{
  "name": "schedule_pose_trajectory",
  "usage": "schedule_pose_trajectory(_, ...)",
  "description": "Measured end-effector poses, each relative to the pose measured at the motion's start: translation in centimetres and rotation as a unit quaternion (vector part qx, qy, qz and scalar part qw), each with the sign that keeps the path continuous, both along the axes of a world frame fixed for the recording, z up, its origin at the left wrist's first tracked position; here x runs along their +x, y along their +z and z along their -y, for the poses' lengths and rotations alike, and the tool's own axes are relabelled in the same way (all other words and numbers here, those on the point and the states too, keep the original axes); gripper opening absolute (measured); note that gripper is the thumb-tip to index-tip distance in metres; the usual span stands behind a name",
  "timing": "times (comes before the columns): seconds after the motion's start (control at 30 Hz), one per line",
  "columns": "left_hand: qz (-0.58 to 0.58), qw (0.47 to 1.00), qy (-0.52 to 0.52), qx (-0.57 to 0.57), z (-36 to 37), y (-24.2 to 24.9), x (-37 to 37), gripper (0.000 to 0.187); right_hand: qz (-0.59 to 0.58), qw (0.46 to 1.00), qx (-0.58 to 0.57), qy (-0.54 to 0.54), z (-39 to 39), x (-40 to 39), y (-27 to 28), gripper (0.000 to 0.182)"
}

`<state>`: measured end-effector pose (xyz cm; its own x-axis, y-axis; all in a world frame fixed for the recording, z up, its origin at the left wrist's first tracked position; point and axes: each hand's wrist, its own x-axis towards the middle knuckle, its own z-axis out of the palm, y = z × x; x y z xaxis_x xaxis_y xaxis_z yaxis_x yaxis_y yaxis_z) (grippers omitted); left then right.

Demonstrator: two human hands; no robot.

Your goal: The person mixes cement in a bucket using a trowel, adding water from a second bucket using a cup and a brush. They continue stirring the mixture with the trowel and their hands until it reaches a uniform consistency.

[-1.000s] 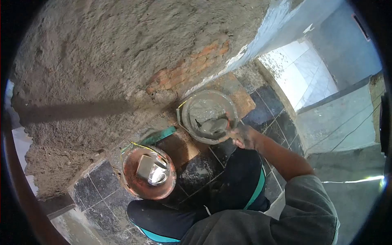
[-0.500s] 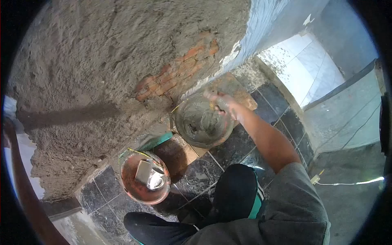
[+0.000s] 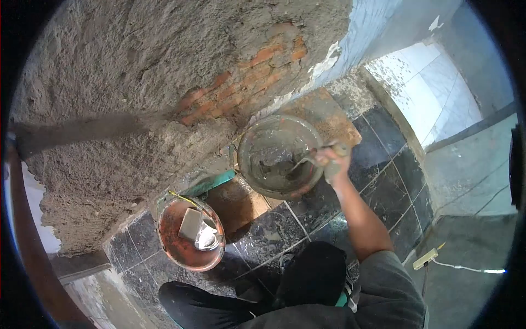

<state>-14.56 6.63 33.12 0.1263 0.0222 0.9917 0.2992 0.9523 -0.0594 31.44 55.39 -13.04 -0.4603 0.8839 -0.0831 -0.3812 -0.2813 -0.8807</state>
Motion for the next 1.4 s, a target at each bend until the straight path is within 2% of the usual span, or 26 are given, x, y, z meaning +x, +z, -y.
schedule_pose_trajectory(0.07, -0.009, 1.0, 0.0, -0.007, 0.0, -0.4, 0.0, 0.04, 0.007, 0.998, 0.047, -0.044, -1.0, -0.5, 4.9, 0.016)
schedule_pose_trajectory(0.13, -0.008, 1.0, 0.0, -0.015, 0.0, -0.9, -0.3, 0.04, -0.051, 0.997, 0.023, -0.046, -2.4, -2.0, 6.6, 0.013)
schedule_pose_trajectory(0.2, -0.007, 1.0, 0.001, -0.023, -0.2, -1.3, -0.7, 0.04, -0.079, 0.996, 0.021, -0.033, -2.5, -3.3, 5.2, 0.014)
schedule_pose_trajectory(0.27, -0.01, 1.0, 0.004, -0.025, 0.0, -1.2, -0.6, 0.039, -0.084, 0.995, 0.053, -0.001, -1.7, -5.8, 1.0, 0.023)
schedule_pose_trajectory(0.3, -0.009, 1.0, 0.006, -0.029, 0.0, -1.3, -0.7, 0.039, 0.018, 0.999, 0.033, -0.004, -0.1, -6.2, -0.2, 0.023)
schedule_pose_trajectory(0.4, -0.009, 0.999, 0.014, -0.033, 0.3, -1.6, -0.2, 0.039, -0.05, 0.995, 0.016, 0.088, -1.7, -4.1, -2.0, 0.023)
schedule_pose_trajectory(0.53, -0.008, 0.999, 0.012, -0.037, 0.0, -2.3, 0.6, 0.038, -0.022, 0.998, -0.048, 0.041, -2.0, -0.8, -0.2, 0.021)
schedule_pose_trajectory(0.63, -0.009, 0.999, 0.011, -0.043, -0.1, -2.6, 1.0, 0.037, -0.017, 0.997, 0.001, 0.073, -1.5, 0.4, 2.5, 0.02)
schedule_pose_trajectory(0.73, -0.008, 0.999, 0.009, -0.049, -0.2, -3.2, 1.2, 0.037, 0.009, 0.999, 0.021, 0.033, -2.3, -0.2, 2.7, 0.02)
schedule_pose_trajectory(0.77, -0.011, 0.999, 0.009, -0.05, -0.2, -3.2, 1.2, 0.037, 0.013, 0.998, 0.059, 0.026, -2.6, -0.6, 3.0, 0.02)
schedule_pose_trajectory(0.87, -0.012, 0.998, 0.011, -0.057, 0.1, -3.5, 1.8, 0.036, -0.099, 0.994, 0.042, -0.013, -2.1, -3.6, 1.9, 0.019)
schedule_pose_trajectory(0.9, -0.011, 0.998, 0.013, -0.06, 0.1, -3.7, 1.8, 0.036, -0.083, 0.991, 0.09, -0.053, -0.8, -5.3, 1.3, 0.016)
schedule_pose_trajectory(1.0, -0.009, 0.998, 0.013, -0.06, 0.1, -4.1, 2.0, 0.036, -0.033, 0.995, 0.056, 0.082, 2.2, -7.1, -2.3, 0.016)
schedule_pose_trajectory(1.1, -0.007, 0.998, 0.011, -0.063, 0.1, -4.5, 2.3, 0.035, -0.065, 0.991, 0.035, 0.109, 1.7, -5.2, -3.7, 0.018)
schedule_pose_trajectory(1.23, -0.007, 0.998, 0.009, -0.069, 0.0, -5.0, 2.8, 0.035, -0.04, 0.996, 0.024, 0.078, 1.1, -2.8, -1.7, 0.021)
schedule_pose_trajectory(1.4, -0.008, 0.997, 0.008, -0.081, -0.2, -5.4, 2.8, 0.034, -0.001, 0.988, 0.098, 0.117, -2.3, -1.6, 1.6, 0.016)
